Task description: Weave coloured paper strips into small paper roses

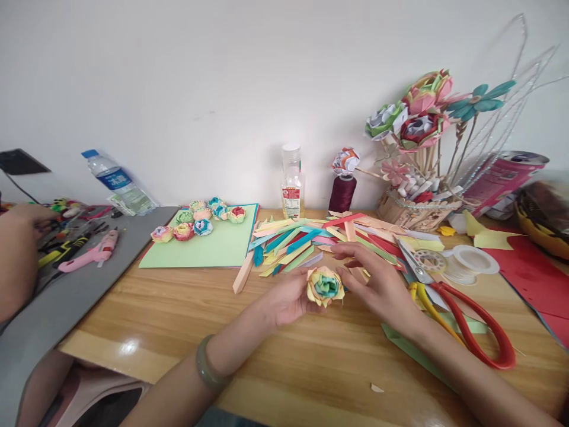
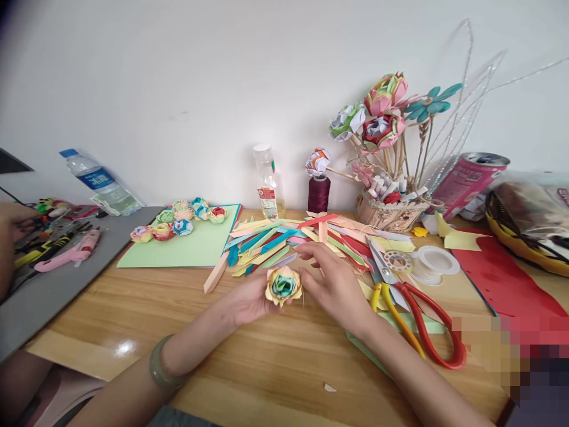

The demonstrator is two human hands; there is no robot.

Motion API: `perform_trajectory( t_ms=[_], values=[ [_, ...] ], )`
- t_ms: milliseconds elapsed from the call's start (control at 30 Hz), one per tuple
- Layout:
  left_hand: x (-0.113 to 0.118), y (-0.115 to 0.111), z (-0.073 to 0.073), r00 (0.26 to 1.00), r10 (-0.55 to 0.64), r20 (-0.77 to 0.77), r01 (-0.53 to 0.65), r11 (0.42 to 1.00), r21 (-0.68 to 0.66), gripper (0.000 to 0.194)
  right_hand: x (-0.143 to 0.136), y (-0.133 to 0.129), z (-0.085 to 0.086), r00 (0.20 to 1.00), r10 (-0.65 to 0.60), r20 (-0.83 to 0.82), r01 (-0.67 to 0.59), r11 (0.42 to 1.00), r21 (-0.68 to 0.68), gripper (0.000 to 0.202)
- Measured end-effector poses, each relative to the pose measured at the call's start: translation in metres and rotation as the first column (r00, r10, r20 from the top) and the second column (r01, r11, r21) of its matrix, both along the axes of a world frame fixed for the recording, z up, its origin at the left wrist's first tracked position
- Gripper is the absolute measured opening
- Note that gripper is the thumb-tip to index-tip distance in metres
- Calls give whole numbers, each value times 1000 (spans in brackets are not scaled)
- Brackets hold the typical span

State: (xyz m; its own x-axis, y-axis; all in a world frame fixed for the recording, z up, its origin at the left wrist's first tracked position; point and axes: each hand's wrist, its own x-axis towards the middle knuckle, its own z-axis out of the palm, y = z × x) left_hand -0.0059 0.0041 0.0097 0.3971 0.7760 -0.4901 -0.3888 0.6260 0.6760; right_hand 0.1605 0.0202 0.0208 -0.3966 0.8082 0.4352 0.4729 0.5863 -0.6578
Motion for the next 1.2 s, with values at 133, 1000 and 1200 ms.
perform_trajectory(
  t_ms=[133,1000,1200],
  values=[
    [1,3,-4,999,46,27,-45,997,-61,19,0,1,-1,997,-72,-1,72,997,-31,20],
    [3,-3,5,964,166,206,-228,917,328,23,-2,-8,8,1000,16,12,-17,989,144,9],
    [6,-7,4,965,253,64,-248,813,527,26,-4,-9,10,999,11,-36,-11,1000,-9,8]
  ],
)
